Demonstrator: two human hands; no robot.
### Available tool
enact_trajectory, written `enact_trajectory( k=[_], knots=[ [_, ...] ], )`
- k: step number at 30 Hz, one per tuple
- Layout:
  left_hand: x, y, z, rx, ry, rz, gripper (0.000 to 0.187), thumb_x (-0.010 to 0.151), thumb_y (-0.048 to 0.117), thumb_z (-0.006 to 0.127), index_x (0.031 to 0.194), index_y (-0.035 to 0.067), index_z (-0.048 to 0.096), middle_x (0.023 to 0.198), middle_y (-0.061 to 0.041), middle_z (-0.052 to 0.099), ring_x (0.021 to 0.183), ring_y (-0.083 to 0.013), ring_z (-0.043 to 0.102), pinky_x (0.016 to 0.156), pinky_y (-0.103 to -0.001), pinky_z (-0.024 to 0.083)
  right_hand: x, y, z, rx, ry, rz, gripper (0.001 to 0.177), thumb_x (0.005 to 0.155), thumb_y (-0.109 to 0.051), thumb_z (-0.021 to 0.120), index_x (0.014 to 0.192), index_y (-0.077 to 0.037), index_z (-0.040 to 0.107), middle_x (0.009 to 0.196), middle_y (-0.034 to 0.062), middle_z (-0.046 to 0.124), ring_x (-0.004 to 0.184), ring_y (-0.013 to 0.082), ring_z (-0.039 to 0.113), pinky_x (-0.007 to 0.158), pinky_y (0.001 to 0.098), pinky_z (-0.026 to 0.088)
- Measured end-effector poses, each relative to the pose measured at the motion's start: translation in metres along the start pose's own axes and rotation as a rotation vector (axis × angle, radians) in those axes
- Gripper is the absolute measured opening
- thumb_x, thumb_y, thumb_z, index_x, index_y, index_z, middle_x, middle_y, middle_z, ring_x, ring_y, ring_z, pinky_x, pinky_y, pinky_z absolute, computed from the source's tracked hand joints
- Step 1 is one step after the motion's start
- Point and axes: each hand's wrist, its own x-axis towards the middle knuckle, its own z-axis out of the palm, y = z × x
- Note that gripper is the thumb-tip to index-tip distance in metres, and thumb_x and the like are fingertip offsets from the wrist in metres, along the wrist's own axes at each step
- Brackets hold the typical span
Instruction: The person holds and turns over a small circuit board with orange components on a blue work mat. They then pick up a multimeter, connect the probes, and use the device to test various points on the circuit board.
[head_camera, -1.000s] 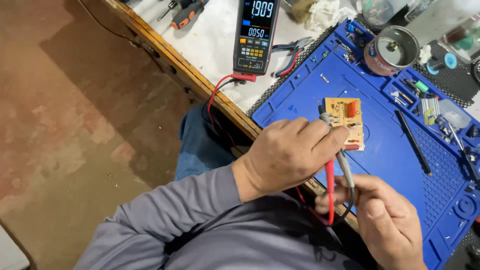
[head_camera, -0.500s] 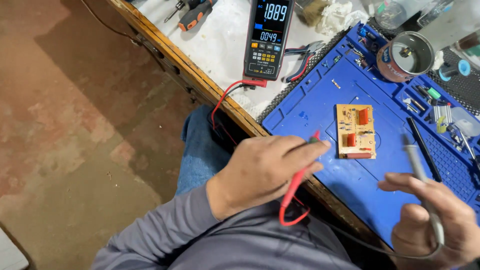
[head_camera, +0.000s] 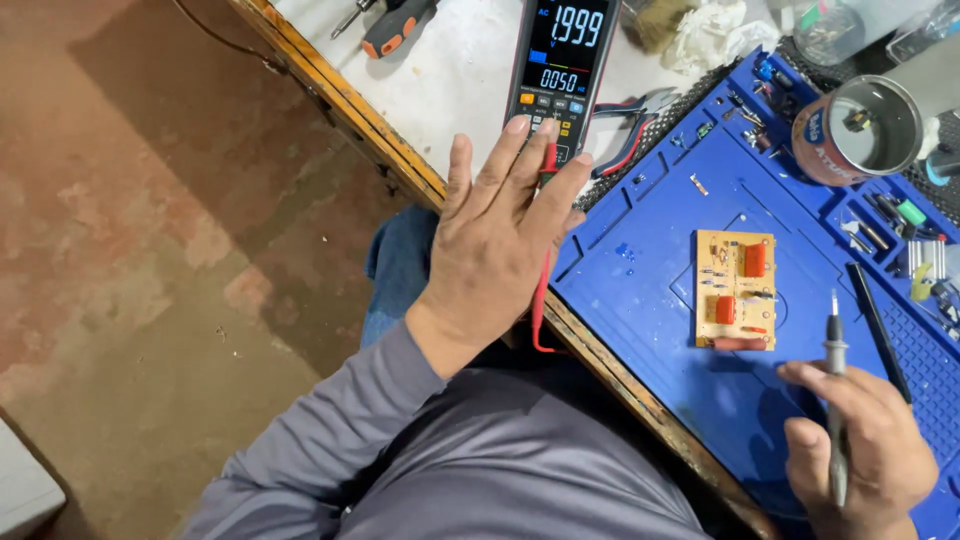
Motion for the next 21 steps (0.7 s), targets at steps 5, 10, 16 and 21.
enact_trajectory(
  k=[5, 10, 16, 21],
  knots=[
    [0.016, 0.001, 0.014, 0.034, -0.046, -0.086, 0.044, 0.107, 0.029, 0.068, 0.146, 0.014, 0.054, 0.156, -0.017, 0.055, 0.154, -0.0321, 0.039, 0.130, -0.057, 0.020, -0.010, 0.009, -0.001, 0.166, 0.038, 0.120, 0.033, 0.122, -0.035, 0.059, 0.128, -0.003, 0.059, 0.115, 0.0118, 0.072, 0.105, 0.0191, 0.067, 0.101, 0.0255, 0.048],
    [0.028, 0.000, 0.012, 0.114, -0.137, -0.087, 0.039, 0.107, 0.031, 0.067, 0.139, 0.011, 0.057, 0.152, -0.020, 0.055, 0.152, -0.0334, 0.041, 0.129, -0.059, 0.019, -0.013, 0.023, -0.003, 0.268, -0.013, 0.151, 0.027, 0.123, -0.028, 0.058, 0.130, -0.002, 0.058, 0.119, 0.0123, 0.069, 0.107, 0.0179, 0.066, 0.109, 0.0256, 0.046],
    [0.028, 0.001, 0.010, 0.009, -0.108, -0.124, 0.044, 0.105, 0.031, 0.066, 0.143, 0.012, 0.056, 0.153, -0.019, 0.055, 0.152, -0.0348, 0.041, 0.128, -0.059, 0.018, -0.025, 0.038, -0.012, 0.431, -0.111, 0.562, 0.040, 0.104, -0.023, 0.058, 0.136, 0.001, 0.057, 0.120, 0.0201, 0.073, 0.043, 0.0091, 0.053, 0.050, 0.0248, 0.044],
    [0.022, 0.003, 0.008, 0.001, -0.121, -0.130, 0.043, 0.105, 0.031, 0.066, 0.143, 0.013, 0.057, 0.154, -0.019, 0.053, 0.151, -0.0348, 0.041, 0.128, -0.059, 0.018, 0.003, 0.002, -0.015, 0.517, -0.088, 0.582, 0.040, 0.106, -0.022, 0.056, 0.138, 0.001, 0.056, 0.120, 0.0205, 0.070, 0.046, 0.0026, 0.048, 0.040, 0.0154, 0.039]
  ],
)
